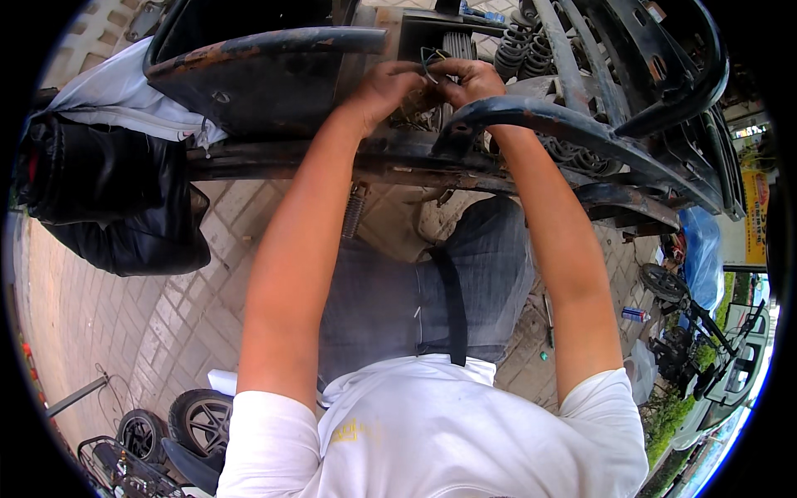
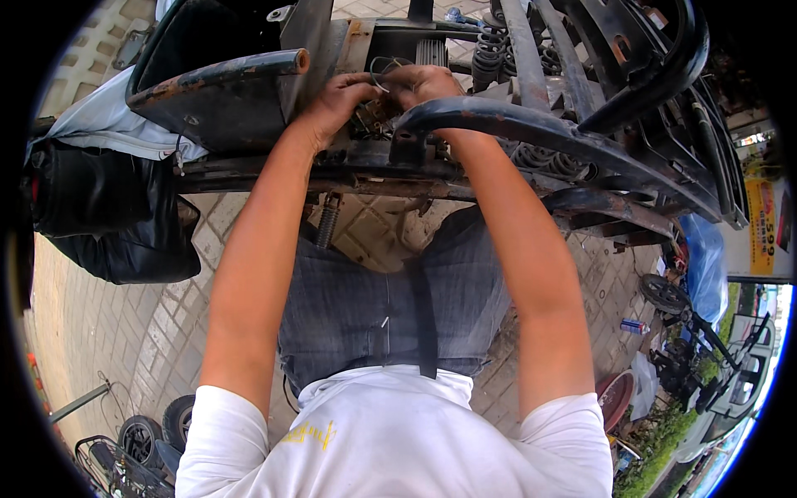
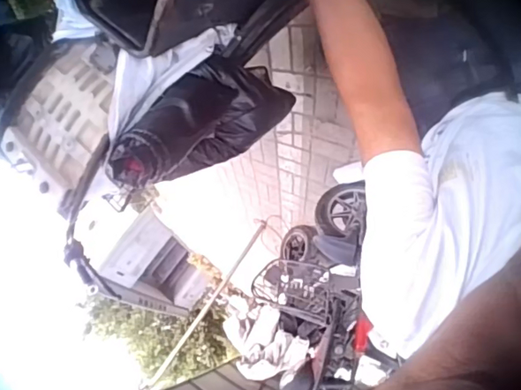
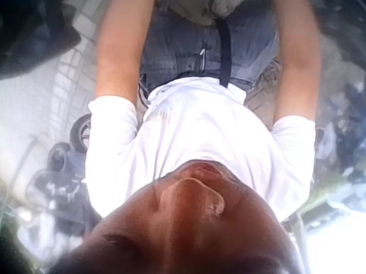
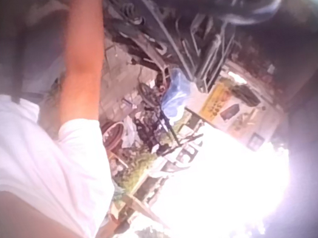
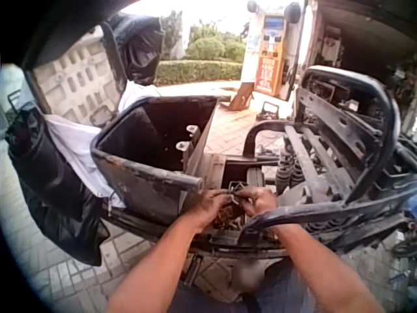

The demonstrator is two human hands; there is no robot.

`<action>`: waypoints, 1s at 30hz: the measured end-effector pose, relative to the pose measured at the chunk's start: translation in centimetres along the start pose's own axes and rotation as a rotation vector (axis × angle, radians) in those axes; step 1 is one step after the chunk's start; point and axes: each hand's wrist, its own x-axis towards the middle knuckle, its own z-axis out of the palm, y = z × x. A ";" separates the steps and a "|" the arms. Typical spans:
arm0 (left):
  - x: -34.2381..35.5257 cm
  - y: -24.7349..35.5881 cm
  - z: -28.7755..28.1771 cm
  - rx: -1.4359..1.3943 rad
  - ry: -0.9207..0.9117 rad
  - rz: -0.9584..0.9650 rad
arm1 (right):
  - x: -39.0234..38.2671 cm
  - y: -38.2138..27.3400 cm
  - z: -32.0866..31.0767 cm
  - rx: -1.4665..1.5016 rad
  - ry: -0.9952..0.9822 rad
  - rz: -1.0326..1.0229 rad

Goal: The person is sitting on the ground working on the wiring of a vehicle's undercarriage. They use a tool to strip the insulation from wires and then connect the exposed ends together by hand.

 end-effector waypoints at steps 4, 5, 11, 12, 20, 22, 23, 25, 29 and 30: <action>0.6 -0.5 0.8 -0.061 0.144 -0.019 | -0.4 0.2 0.5 -0.092 0.118 -0.179; 0.6 -0.3 1.1 -0.050 0.156 -0.017 | -0.5 0.4 0.5 -0.121 0.172 -0.251; 1.0 0.0 1.5 -0.046 0.189 -0.058 | -1.1 -0.3 1.3 -0.104 0.375 -0.100; 1.2 -0.2 1.4 -0.070 0.192 -0.067 | -1.2 -0.2 1.1 -0.102 0.338 -0.120; 2.1 -0.5 1.6 -0.107 0.193 -0.116 | -1.9 -1.2 0.0 -0.275 0.112 -0.252; 1.7 -0.3 2.3 -0.009 0.269 -0.149 | -1.7 0.2 0.4 -0.176 0.023 -0.223; 2.0 0.6 2.4 0.037 0.295 -0.131 | -1.0 0.9 -0.2 -0.150 0.002 -0.219; 1.4 0.7 1.8 -0.093 0.265 -0.218 | -1.4 -0.3 0.1 -0.260 -0.002 -0.196; 2.3 -0.5 0.2 -0.159 0.214 -0.199 | -1.1 -2.4 -0.2 -0.224 -0.063 -0.075; 2.4 0.0 0.4 -0.155 0.211 -0.204 | -1.3 -2.6 -0.2 -0.227 -0.045 -0.067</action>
